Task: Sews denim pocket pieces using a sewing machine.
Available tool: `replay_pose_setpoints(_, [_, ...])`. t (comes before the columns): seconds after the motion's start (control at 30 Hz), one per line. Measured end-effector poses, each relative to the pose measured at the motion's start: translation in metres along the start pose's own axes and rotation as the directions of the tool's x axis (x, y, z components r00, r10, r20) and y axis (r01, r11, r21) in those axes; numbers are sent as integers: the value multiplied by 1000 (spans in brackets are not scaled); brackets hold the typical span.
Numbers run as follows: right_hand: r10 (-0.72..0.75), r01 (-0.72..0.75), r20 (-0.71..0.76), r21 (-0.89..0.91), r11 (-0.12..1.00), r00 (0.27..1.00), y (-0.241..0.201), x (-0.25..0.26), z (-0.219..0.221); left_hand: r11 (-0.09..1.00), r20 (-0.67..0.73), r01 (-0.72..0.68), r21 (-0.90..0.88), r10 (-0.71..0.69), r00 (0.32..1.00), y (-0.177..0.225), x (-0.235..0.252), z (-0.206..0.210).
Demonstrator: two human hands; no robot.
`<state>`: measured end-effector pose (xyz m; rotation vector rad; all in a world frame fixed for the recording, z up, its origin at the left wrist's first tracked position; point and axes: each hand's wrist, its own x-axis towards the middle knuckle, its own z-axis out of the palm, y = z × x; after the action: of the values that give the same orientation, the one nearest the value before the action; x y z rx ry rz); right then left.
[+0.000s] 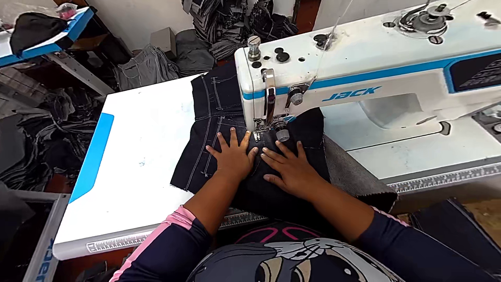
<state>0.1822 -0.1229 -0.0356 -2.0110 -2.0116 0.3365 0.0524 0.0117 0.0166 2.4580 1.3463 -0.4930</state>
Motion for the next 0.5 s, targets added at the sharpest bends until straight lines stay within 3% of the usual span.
replay_pose_setpoints(0.07, [-7, 7, 35, 12, 1000, 999, 7, 11, -6, 1000, -121, -12, -7, 11, 993, -4, 14, 10])
replay_pose_setpoints(0.23, [-33, 34, 36, -26, 999, 999, 17, 28, -12, 1000, -81, 7, -4, -8, 997, -3, 28, -1])
replay_pose_setpoints(0.33, [81, -80, 8, -120, 990, 997, -7, 10, -13, 971, -24, -200, 132, 204, 979, -27, 35, -14])
replay_pose_setpoints(0.37, [92, -98, -45, -138, 986, 995, -16, -2, -7, 922, -42, -345, 175, 357, 933, -44, 39, -14])
replay_pose_setpoints(0.43, [98, -113, -116, -124, 986, 988, -15, -19, 7, 754, -125, -623, 209, 652, 748, -76, 49, -2])
replay_pose_setpoints(0.47, [83, -105, -173, -117, 988, 981, -2, -20, 9, 718, -168, -667, 199, 696, 698, -81, 50, 5])
replay_pose_setpoints(0.5, [55, -90, -260, -124, 988, 964, 17, -17, 9, 740, -214, -649, 175, 672, 709, -77, 44, 14])
